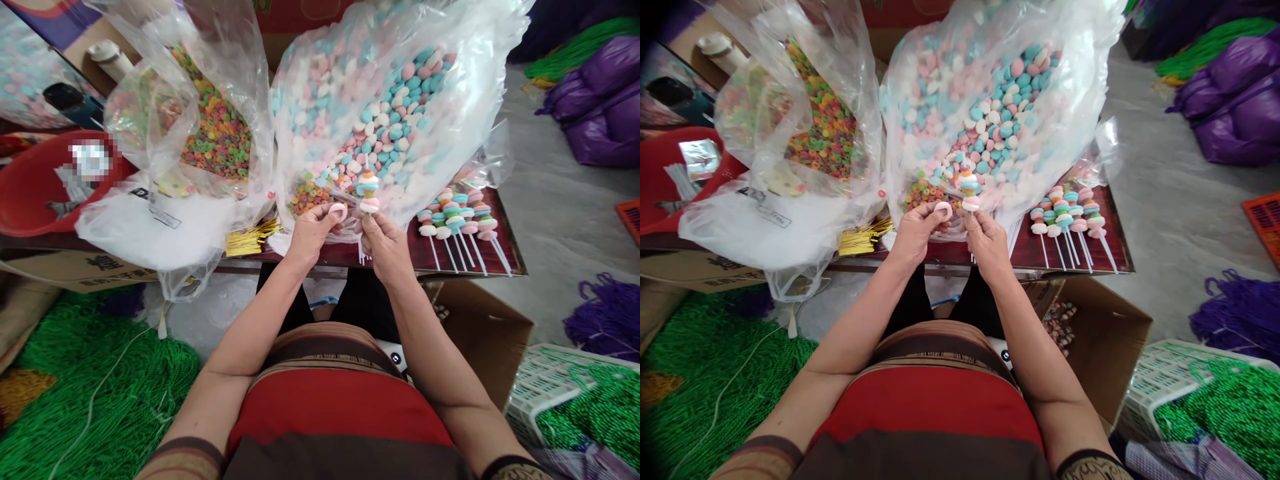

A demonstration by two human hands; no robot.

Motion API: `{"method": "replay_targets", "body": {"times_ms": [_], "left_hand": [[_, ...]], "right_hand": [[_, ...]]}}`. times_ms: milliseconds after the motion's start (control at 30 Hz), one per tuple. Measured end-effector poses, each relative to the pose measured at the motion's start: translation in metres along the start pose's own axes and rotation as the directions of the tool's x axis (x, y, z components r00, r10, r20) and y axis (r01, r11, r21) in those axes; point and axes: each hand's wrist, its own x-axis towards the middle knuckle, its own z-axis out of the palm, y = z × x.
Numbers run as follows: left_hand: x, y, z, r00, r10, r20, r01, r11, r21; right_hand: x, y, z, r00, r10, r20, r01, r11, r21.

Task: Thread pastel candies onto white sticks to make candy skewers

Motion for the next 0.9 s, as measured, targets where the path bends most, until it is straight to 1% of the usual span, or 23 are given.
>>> {"method": "replay_targets", "body": {"times_ms": [67,133,200,300,400,500,567,633,700,733,767,833,900], "left_hand": [[0.002,0.0,-0.002,1.0,-0.016,-0.022,0.015,0.999,-0.039],[0.003,0.0,-0.003,0.999,-0.046,-0.021,0.044,0.995,-0.093],[0.005,0.0,-0.004,0.998,-0.067,0.001,0.066,0.986,-0.15],[0.005,-0.002,-0.003,0.997,-0.064,0.037,0.07,0.975,-0.213],[0.005,-0.006,-0.002,0.999,-0.022,0.04,0.03,0.976,-0.215],[0.004,-0.008,-0.004,0.999,0.046,0.021,-0.043,0.993,-0.109],[0.002,-0.008,-0.006,0.991,0.134,0.01,-0.135,0.99,0.035],[-0.001,-0.006,-0.008,0.957,0.289,0.017,-0.285,0.933,0.221],[-0.004,-0.004,-0.01,0.903,0.426,0.047,-0.411,0.829,0.379],[-0.006,-0.003,-0.011,0.883,0.466,0.058,-0.442,0.785,0.434],[-0.007,-0.003,-0.011,0.873,0.484,0.063,-0.454,0.756,0.472],[-0.008,-0.004,-0.012,0.871,0.487,0.072,-0.451,0.731,0.511],[-0.009,-0.008,-0.013,0.866,0.492,0.087,-0.461,0.722,0.516]], "right_hand": [[-0.02,-0.001,-0.004,1.0,-0.005,-0.027,0.004,1.0,-0.03],[-0.039,0.001,-0.007,0.999,0.035,0.028,-0.031,0.99,-0.135],[-0.052,0.004,-0.009,0.996,0.052,0.07,-0.033,0.967,-0.251],[-0.058,0.008,-0.01,0.996,0.009,0.087,0.023,0.933,-0.358],[-0.055,0.01,-0.01,0.996,-0.04,0.083,0.071,0.908,-0.413],[-0.054,0.009,-0.012,0.995,-0.075,0.068,0.098,0.884,-0.457],[-0.054,0.007,-0.014,0.995,-0.076,0.064,0.097,0.879,-0.467],[-0.054,0.005,-0.016,0.997,-0.059,0.056,0.078,0.886,-0.456],[-0.056,0.002,-0.018,0.999,-0.026,0.046,0.043,0.906,-0.42],[-0.057,0.001,-0.017,0.999,-0.003,0.042,0.019,0.919,-0.393],[-0.058,-0.001,-0.017,0.999,0.022,0.042,-0.005,0.932,-0.363],[-0.059,-0.003,-0.014,0.997,0.058,0.045,-0.041,0.948,-0.315],[-0.058,-0.002,-0.009,0.996,0.072,0.046,-0.056,0.956,-0.288]]}}
